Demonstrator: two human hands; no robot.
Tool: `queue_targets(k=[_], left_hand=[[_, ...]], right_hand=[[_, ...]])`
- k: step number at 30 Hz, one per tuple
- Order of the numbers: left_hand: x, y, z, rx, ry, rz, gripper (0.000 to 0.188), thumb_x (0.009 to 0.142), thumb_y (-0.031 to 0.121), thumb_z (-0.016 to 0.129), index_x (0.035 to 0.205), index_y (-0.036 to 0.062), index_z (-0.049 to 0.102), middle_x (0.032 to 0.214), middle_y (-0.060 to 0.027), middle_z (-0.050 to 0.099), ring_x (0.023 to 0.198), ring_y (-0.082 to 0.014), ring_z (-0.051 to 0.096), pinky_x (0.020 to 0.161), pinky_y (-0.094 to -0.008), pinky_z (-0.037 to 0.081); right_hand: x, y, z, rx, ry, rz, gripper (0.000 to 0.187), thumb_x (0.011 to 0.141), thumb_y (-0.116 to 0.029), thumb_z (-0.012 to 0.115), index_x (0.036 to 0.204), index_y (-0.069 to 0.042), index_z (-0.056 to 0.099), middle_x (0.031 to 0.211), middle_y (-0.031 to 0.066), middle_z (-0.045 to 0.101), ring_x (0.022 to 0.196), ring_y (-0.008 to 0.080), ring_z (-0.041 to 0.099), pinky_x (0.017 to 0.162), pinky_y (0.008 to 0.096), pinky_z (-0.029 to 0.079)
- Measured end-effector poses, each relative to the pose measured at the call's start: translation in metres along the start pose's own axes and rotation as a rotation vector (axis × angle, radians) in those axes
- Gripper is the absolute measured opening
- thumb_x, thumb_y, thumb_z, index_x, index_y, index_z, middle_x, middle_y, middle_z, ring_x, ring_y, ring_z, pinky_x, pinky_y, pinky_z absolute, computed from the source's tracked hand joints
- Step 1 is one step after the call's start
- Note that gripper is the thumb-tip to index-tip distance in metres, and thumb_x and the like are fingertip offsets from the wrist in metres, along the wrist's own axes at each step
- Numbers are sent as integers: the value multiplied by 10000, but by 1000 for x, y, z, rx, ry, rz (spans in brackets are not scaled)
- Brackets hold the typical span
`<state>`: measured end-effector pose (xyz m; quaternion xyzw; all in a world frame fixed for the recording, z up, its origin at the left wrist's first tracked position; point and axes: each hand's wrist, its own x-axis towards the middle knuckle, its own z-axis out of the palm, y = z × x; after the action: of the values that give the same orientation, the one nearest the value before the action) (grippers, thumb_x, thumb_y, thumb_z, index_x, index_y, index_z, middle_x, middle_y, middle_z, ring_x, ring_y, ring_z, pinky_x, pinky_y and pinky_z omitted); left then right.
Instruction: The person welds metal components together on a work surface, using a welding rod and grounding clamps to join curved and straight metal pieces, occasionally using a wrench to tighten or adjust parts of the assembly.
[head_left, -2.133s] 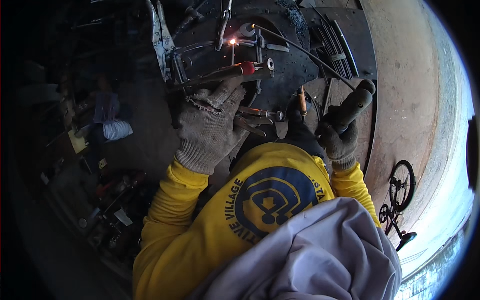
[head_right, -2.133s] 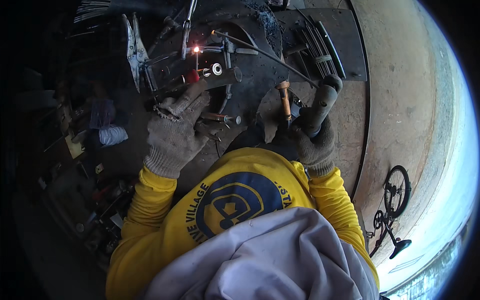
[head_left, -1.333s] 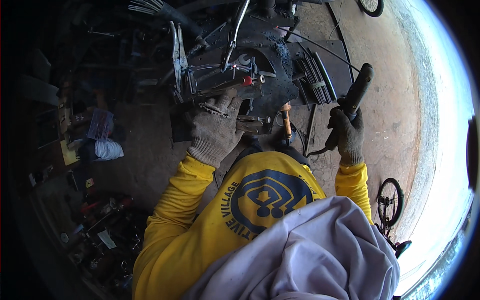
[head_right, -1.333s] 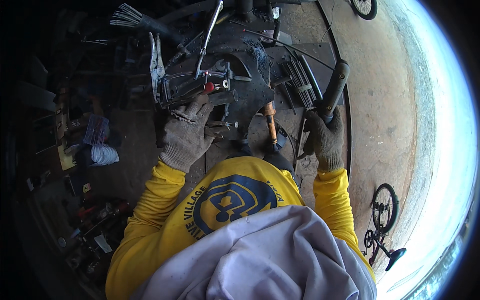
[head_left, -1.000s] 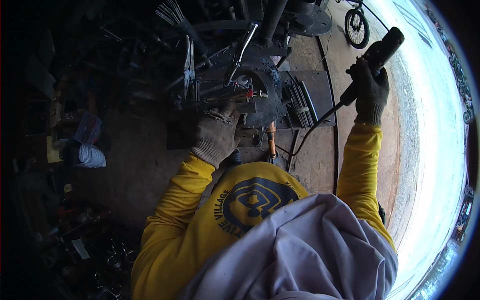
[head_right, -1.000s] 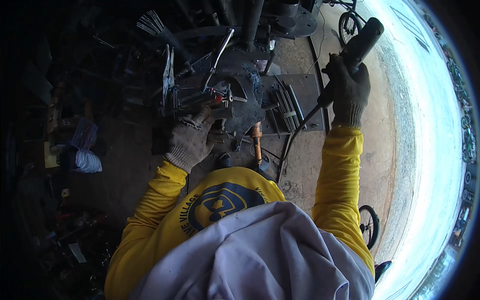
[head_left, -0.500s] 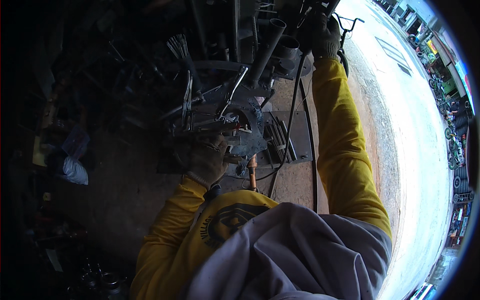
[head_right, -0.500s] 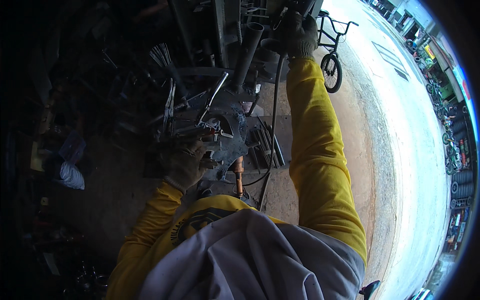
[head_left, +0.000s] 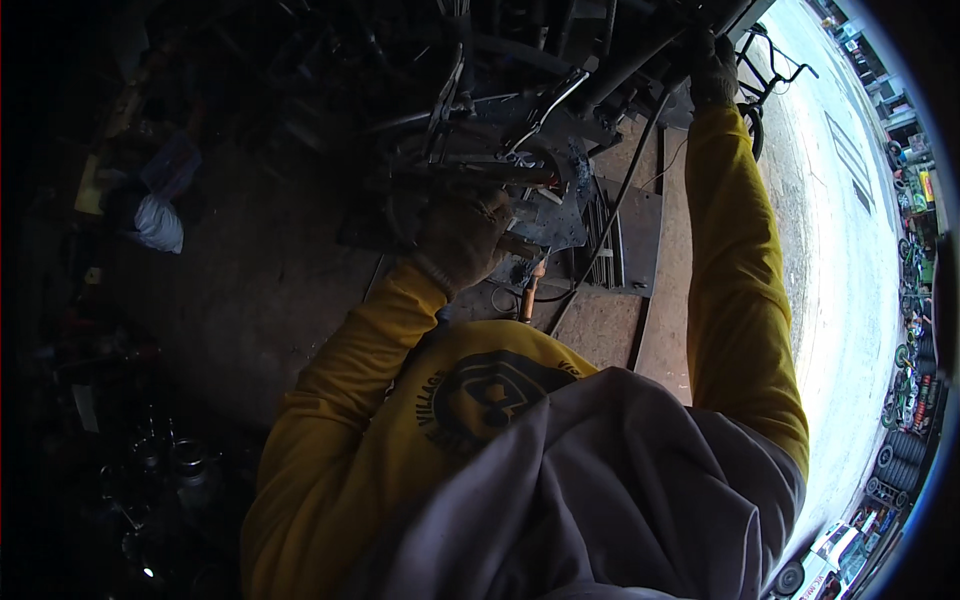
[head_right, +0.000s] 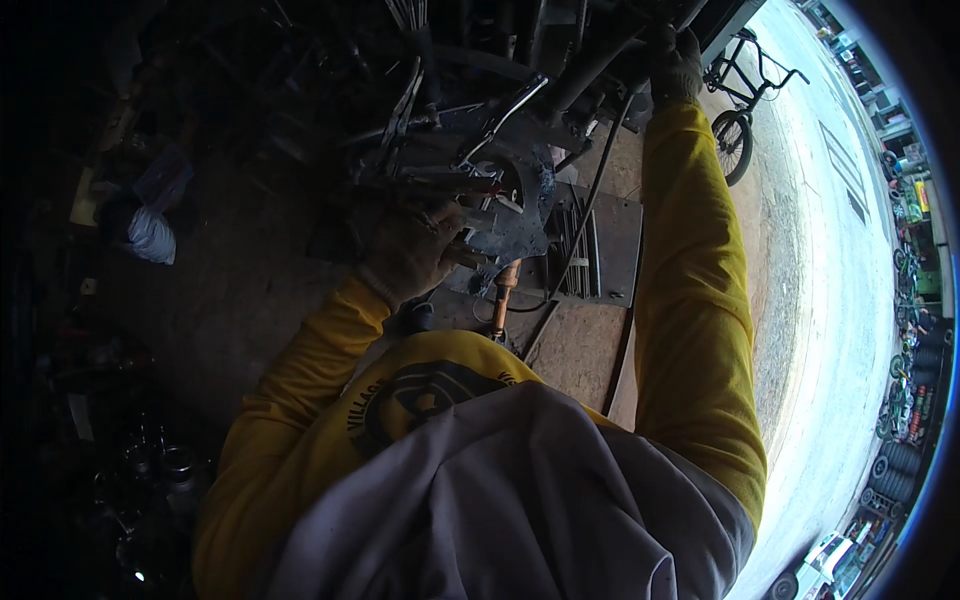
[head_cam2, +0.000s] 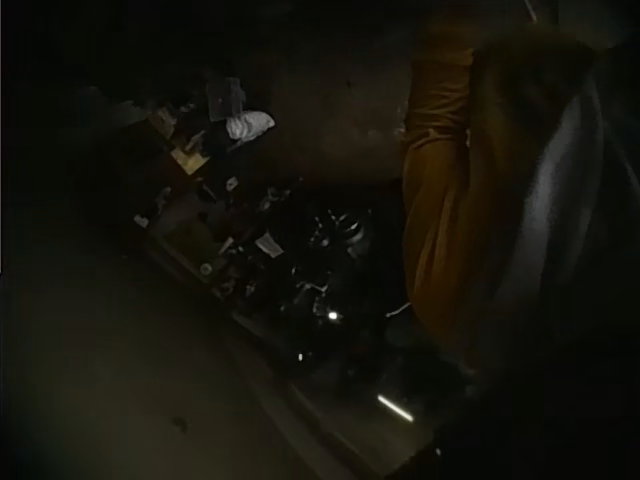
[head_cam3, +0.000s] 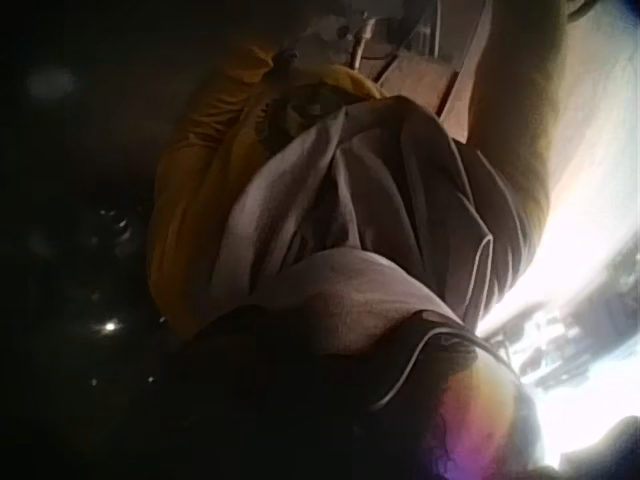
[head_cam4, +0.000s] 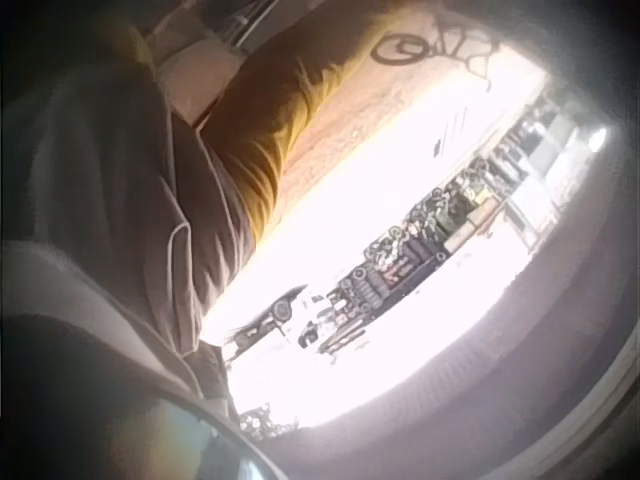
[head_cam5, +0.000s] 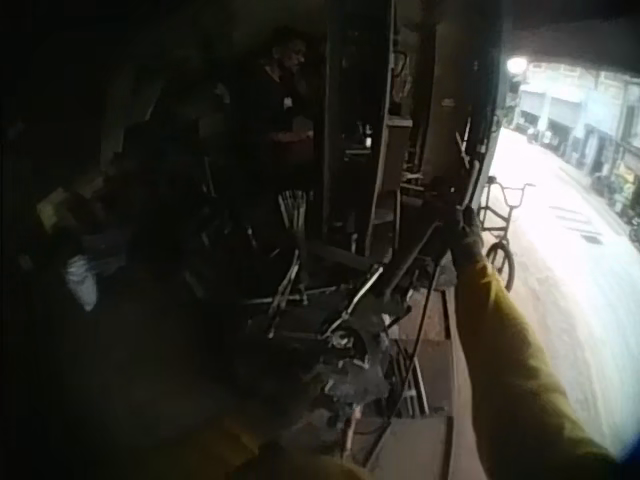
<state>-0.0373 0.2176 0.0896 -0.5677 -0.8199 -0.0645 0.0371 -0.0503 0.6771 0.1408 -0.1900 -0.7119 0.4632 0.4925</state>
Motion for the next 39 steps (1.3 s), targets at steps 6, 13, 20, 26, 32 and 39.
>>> queue_targets(k=[6, 13, 20, 26, 32, 39], left_hand=[[-16, -1, 5, -78, 151, 38, 492, 847, 351, 756, 1268, 120, 652, 1281, -40, 632, 1088, -274, 655, 943, -454, 521], [-62, -6, -14, -341, 339, -35, 400, 850, 248, 769, 1220, 107, 714, 1333, -44, 647, 1127, -265, 650, 951, -424, 527], [-81, -27, -13, -373, 347, -14, 333, 828, 221, 776, 1139, 106, 753, 1222, -39, 693, 1081, -260, 660, 964, -417, 537], [-72, -42, -8, -447, 283, 158, 337, 832, 188, 758, 1164, 132, 731, 1231, -28, 689, 1079, -260, 647, 948, -429, 511], [-78, -64, -9, -528, 348, 242, 323, 817, 200, 778, 1126, 118, 733, 1210, -34, 693, 1056, -265, 647, 939, -437, 507], [-96, -94, -3, -541, 304, 236, 288, 852, 192, 754, 1134, 136, 742, 1221, -39, 699, 1061, -260, 652, 923, -426, 501]], right_hand=[[-14, -2, -24, -356, -46, -50, 542, 971, -530, 594, 1171, -37, 698, 1047, 111, 739, 923, 223, 701, 824, 355, 529], [-207, -60, -5, 166, -2, 336, 541, 1061, -427, 539, 1375, 13, 560, 1254, 169, 663, 1013, 242, 690, 935, 350, 545], [-305, -103, 0, 42, -387, 338, 503, 1062, -435, 558, 1308, -2, 621, 1109, 96, 697, 947, 140, 642, 866, 295, 520], [-296, -127, 15, -238, -431, 175, 455, 1089, -363, 503, 1318, 15, 610, 1110, 95, 711, 1031, 159, 665, 910, 311, 528], [-319, -170, 41, -590, -436, 241, 425, 941, -328, 735, 1196, 1, 652, 972, 139, 706, 853, 241, 721, 769, 378, 567], [-336, -188, 51, -822, -554, 178, 254, 874, -315, 788, 1010, -104, 748, 978, 101, 713, 833, 298, 713, 725, 398, 568]])
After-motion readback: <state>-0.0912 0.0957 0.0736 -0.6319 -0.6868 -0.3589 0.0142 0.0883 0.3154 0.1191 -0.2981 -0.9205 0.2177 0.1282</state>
